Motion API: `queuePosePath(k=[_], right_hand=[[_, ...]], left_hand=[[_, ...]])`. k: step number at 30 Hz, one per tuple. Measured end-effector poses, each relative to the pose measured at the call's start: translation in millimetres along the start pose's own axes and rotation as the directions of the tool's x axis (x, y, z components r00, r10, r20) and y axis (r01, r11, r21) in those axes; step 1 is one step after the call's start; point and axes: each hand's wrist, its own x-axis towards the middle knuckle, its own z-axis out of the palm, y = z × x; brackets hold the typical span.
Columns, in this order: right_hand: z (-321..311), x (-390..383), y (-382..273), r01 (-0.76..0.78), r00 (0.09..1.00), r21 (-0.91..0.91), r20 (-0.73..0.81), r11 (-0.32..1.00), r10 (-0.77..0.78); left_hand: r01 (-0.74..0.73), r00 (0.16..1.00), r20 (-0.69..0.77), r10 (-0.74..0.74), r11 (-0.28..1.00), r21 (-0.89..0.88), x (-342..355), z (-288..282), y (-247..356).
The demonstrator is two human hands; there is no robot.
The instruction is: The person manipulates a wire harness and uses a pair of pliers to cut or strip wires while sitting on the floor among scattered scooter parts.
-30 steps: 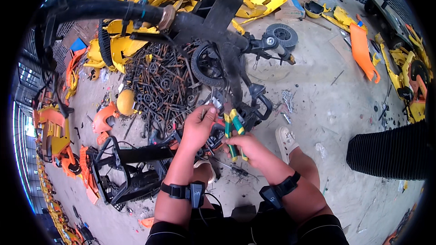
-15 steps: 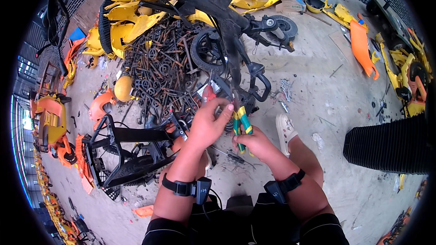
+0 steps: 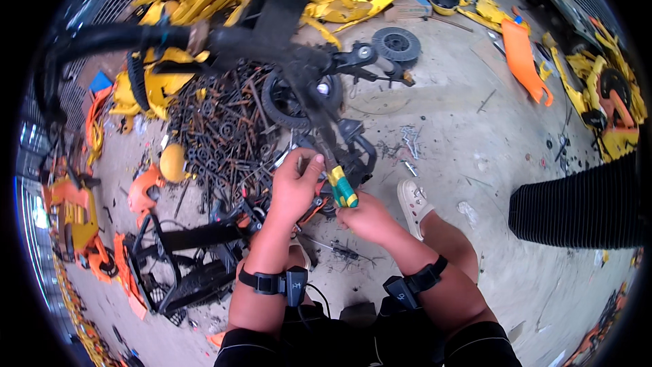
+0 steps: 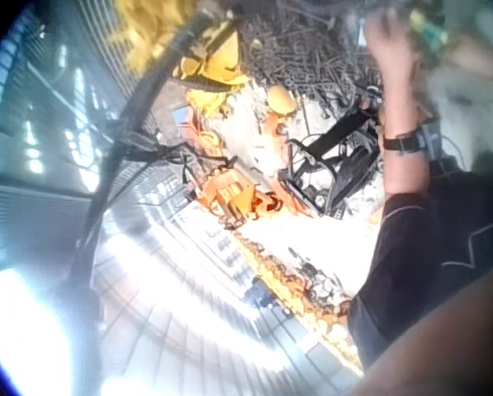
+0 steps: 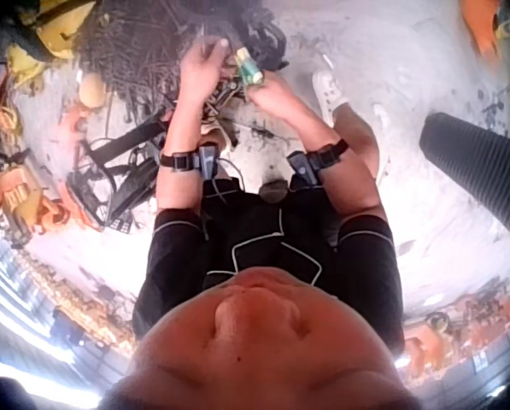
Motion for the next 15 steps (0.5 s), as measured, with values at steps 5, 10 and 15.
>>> queuePosePath(k=[5, 10, 15], right_hand=[[-12.7, 8.1, -16.6, -0.091, 0.992, -0.175, -0.107, 0.980, 0.073], [-21.2, 5.0, -38.0, -0.109, 0.992, -0.233, -0.083, 0.966, 0.092], [-16.9, 1.2, -45.4, -0.055, 0.998, -0.383, -0.053, 0.922, 0.037]], left_hand=[[0.010, 1.000, 0.024, -0.010, 1.000, 0.013, 17.0, 20.2, 2.3], [0.048, 0.999, -0.018, -0.047, 0.996, 0.069, 28.6, 22.2, 9.5], [-0.013, 1.000, -0.018, 0.022, 0.910, 0.415, 17.9, 0.0, 7.2]])
